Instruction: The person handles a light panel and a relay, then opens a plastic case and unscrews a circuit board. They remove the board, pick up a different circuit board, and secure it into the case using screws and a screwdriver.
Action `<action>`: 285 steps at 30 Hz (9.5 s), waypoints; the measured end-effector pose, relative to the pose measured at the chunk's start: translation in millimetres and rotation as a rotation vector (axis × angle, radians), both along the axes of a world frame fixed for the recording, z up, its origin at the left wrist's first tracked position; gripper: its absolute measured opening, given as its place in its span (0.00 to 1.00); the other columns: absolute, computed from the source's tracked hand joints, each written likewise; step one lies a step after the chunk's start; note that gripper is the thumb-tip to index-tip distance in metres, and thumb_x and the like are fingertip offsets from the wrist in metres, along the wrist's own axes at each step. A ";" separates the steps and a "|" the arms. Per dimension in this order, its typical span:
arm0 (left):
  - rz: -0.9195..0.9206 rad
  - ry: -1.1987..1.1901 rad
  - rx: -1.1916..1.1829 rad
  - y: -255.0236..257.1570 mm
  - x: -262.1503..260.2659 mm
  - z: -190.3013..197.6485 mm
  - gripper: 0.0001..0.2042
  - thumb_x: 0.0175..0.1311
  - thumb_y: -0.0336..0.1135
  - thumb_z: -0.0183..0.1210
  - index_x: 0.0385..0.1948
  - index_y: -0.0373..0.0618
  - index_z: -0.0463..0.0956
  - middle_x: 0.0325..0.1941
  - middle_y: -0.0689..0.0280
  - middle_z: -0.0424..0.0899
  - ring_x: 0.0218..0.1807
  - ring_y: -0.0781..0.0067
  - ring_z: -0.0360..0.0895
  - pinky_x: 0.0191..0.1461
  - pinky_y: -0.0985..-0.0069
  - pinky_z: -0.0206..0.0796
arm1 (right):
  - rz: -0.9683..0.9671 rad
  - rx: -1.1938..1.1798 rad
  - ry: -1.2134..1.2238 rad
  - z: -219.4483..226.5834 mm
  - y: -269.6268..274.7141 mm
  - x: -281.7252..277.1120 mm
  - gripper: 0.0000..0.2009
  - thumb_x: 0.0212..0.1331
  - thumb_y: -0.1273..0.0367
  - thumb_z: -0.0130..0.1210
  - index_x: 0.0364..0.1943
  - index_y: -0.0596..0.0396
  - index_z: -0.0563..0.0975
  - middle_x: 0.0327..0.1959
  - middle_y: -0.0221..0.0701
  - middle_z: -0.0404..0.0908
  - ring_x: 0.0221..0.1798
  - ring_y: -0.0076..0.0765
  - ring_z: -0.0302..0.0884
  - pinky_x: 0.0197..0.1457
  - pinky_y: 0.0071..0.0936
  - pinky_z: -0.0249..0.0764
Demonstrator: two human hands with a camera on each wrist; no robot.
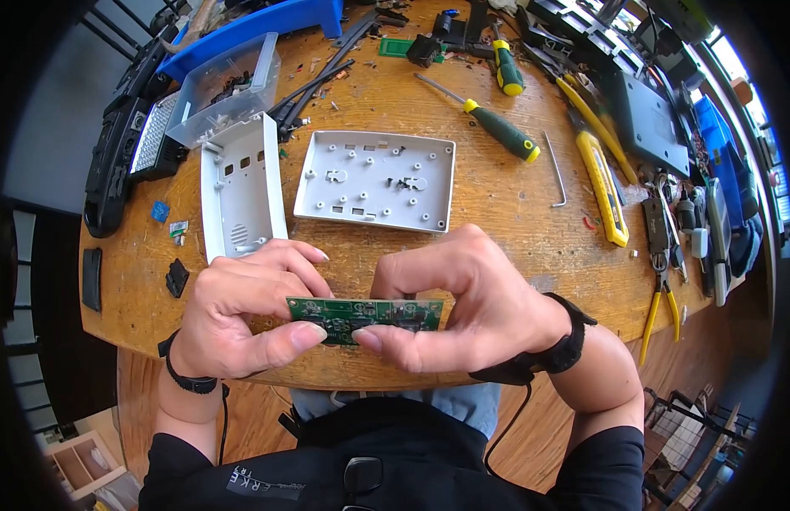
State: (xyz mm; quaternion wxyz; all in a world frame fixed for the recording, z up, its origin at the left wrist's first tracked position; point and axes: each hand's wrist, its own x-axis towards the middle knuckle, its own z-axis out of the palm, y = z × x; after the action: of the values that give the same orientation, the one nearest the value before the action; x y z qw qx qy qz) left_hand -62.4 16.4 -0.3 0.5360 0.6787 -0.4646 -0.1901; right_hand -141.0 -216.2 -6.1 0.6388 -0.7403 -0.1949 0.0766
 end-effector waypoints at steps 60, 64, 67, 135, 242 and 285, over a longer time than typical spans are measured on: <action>0.281 0.406 -0.104 5.5 -3.5 6.5 0.17 0.65 0.48 0.59 0.26 0.41 0.73 0.32 0.59 0.82 0.41 0.69 0.79 0.57 0.64 0.67 | -0.117 0.099 -0.143 5.8 1.4 -2.8 0.08 0.63 0.71 0.56 0.28 0.61 0.79 0.23 0.33 0.83 0.25 0.30 0.82 0.30 0.23 0.76; 0.217 0.484 -0.061 6.2 0.8 6.5 0.17 0.66 0.45 0.58 0.31 0.37 0.75 0.39 0.55 0.83 0.38 0.75 0.80 0.48 0.76 0.70 | -0.083 0.193 -0.073 7.4 1.4 -5.0 0.09 0.64 0.71 0.54 0.28 0.61 0.79 0.24 0.33 0.83 0.28 0.29 0.83 0.33 0.23 0.77; 0.202 0.492 -0.064 6.3 1.1 4.6 0.15 0.67 0.44 0.57 0.34 0.36 0.75 0.42 0.53 0.83 0.37 0.78 0.80 0.44 0.81 0.71 | -0.085 0.195 -0.022 9.9 0.3 -7.2 0.10 0.65 0.70 0.53 0.28 0.61 0.79 0.24 0.33 0.84 0.30 0.29 0.83 0.35 0.23 0.76; 0.168 0.494 -0.150 3.8 -3.8 8.3 0.07 0.59 0.29 0.58 0.26 0.35 0.77 0.29 0.64 0.81 0.35 0.76 0.76 0.44 0.74 0.70 | -0.142 0.222 0.053 10.7 -2.7 -6.6 0.11 0.65 0.69 0.53 0.26 0.61 0.77 0.22 0.33 0.82 0.28 0.23 0.81 0.31 0.19 0.74; 0.038 0.088 -0.051 -3.7 -1.1 -2.9 0.10 0.56 0.33 0.68 0.23 0.36 0.79 0.22 0.59 0.78 0.29 0.63 0.77 0.49 0.68 0.71 | -0.131 -0.001 0.116 5.2 1.7 -0.8 0.12 0.52 0.65 0.66 0.22 0.58 0.77 0.16 0.29 0.76 0.21 0.21 0.73 0.25 0.21 0.65; 0.069 0.143 -0.113 -1.1 1.6 4.5 0.07 0.55 0.29 0.64 0.20 0.39 0.79 0.21 0.67 0.82 0.30 0.71 0.78 0.54 0.66 0.69 | -0.042 0.157 0.217 8.3 -0.5 -5.5 0.09 0.59 0.67 0.56 0.35 0.61 0.79 0.26 0.32 0.83 0.31 0.27 0.82 0.37 0.22 0.73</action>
State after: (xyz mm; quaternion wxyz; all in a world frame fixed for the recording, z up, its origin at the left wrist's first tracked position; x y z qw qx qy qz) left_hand -60.9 15.3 4.2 0.6116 0.6476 -0.4116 -0.1930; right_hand -146.5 -216.7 2.1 0.7136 -0.6793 -0.1143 0.1273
